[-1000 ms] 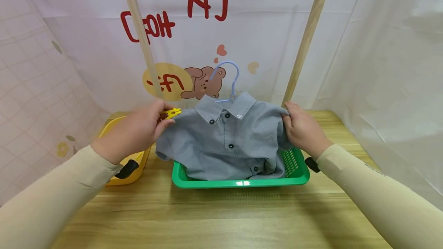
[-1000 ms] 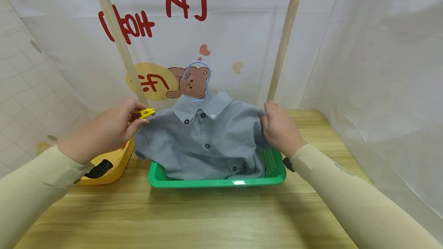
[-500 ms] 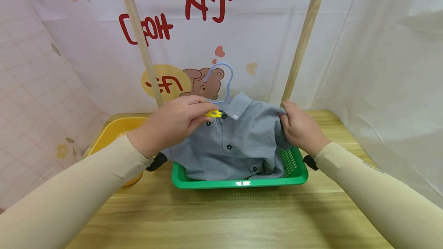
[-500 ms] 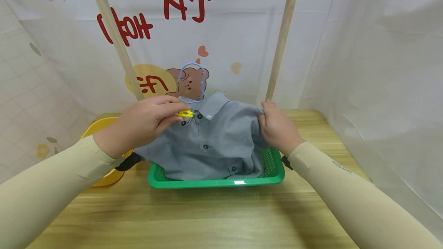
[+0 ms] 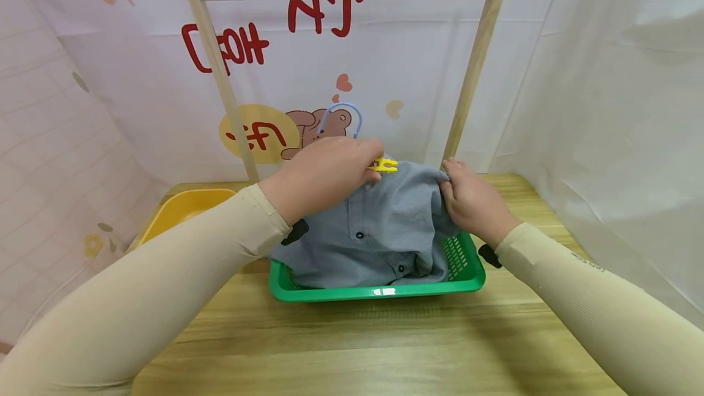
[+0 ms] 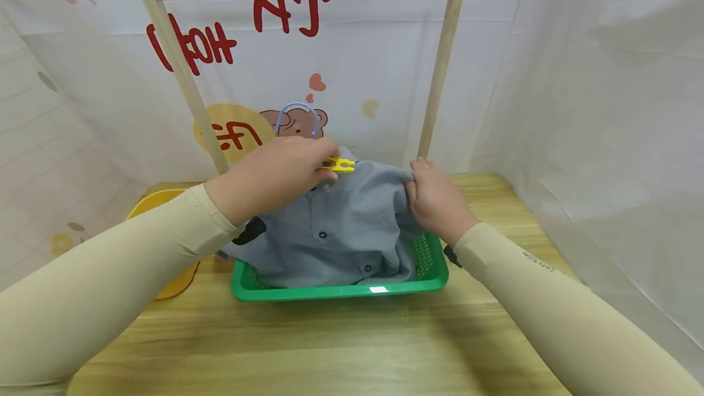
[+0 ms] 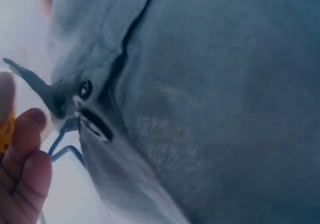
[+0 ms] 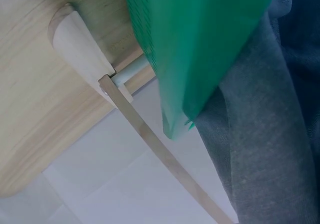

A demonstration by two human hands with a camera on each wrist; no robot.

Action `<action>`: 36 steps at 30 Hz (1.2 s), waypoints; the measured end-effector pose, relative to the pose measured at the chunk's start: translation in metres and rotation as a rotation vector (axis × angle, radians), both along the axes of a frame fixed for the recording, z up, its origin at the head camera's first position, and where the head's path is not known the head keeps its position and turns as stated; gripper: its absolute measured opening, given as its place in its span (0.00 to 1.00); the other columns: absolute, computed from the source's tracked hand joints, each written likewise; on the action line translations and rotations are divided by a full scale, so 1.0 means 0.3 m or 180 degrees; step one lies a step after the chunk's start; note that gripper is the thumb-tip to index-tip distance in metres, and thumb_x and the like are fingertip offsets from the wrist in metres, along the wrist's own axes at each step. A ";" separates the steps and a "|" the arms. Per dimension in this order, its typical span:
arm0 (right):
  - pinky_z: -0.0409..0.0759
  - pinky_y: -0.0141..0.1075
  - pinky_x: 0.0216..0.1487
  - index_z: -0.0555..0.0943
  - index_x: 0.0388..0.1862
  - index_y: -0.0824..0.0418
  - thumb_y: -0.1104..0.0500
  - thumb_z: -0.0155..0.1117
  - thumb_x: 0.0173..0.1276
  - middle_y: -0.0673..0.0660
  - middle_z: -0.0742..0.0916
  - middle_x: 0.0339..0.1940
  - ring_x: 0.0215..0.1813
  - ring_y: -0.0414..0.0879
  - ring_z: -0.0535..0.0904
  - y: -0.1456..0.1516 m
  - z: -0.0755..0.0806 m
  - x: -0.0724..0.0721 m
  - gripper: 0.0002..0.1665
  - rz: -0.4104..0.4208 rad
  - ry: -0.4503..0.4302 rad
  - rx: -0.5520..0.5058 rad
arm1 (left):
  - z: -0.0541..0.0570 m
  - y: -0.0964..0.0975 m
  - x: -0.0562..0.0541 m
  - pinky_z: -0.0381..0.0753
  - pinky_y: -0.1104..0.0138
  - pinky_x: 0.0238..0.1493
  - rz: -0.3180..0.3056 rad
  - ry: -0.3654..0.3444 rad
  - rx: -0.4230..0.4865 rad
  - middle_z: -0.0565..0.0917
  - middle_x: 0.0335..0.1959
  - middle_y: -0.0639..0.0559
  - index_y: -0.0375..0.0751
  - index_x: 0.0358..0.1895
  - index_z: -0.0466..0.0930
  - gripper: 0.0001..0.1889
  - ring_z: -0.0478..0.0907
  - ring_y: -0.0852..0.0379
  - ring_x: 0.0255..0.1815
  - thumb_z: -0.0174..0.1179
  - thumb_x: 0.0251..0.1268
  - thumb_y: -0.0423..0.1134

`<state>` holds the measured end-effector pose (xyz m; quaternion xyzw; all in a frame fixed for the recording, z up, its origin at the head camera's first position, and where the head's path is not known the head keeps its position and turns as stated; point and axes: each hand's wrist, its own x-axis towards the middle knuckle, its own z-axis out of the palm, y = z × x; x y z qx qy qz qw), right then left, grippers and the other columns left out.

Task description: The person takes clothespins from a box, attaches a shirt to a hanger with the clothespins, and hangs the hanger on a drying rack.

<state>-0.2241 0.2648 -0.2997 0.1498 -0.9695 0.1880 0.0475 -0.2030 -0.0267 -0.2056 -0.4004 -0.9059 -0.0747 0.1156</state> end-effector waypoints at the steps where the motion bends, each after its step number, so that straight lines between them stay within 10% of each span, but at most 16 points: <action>1: 0.53 0.62 0.85 0.58 0.82 0.76 0.58 0.40 0.87 0.77 0.62 0.83 0.86 0.70 0.52 0.000 0.000 -0.001 0.33 0.0005 0.0009 0.0007 | 0.001 0.004 -0.004 0.79 0.62 0.37 0.0013 0.0011 -0.0027 0.83 0.35 0.55 0.43 0.45 0.77 0.11 0.79 0.55 0.32 0.65 0.77 0.47; 36: 0.57 0.62 0.83 0.58 0.81 0.78 0.61 0.42 0.87 0.79 0.62 0.82 0.84 0.74 0.55 -0.034 0.022 -0.013 0.32 0.0086 0.0075 0.0222 | 0.012 0.207 -0.096 0.75 0.65 0.34 -0.0093 0.0453 -0.0857 0.82 0.29 0.51 0.43 0.36 0.86 0.15 0.71 0.56 0.30 0.51 0.74 0.24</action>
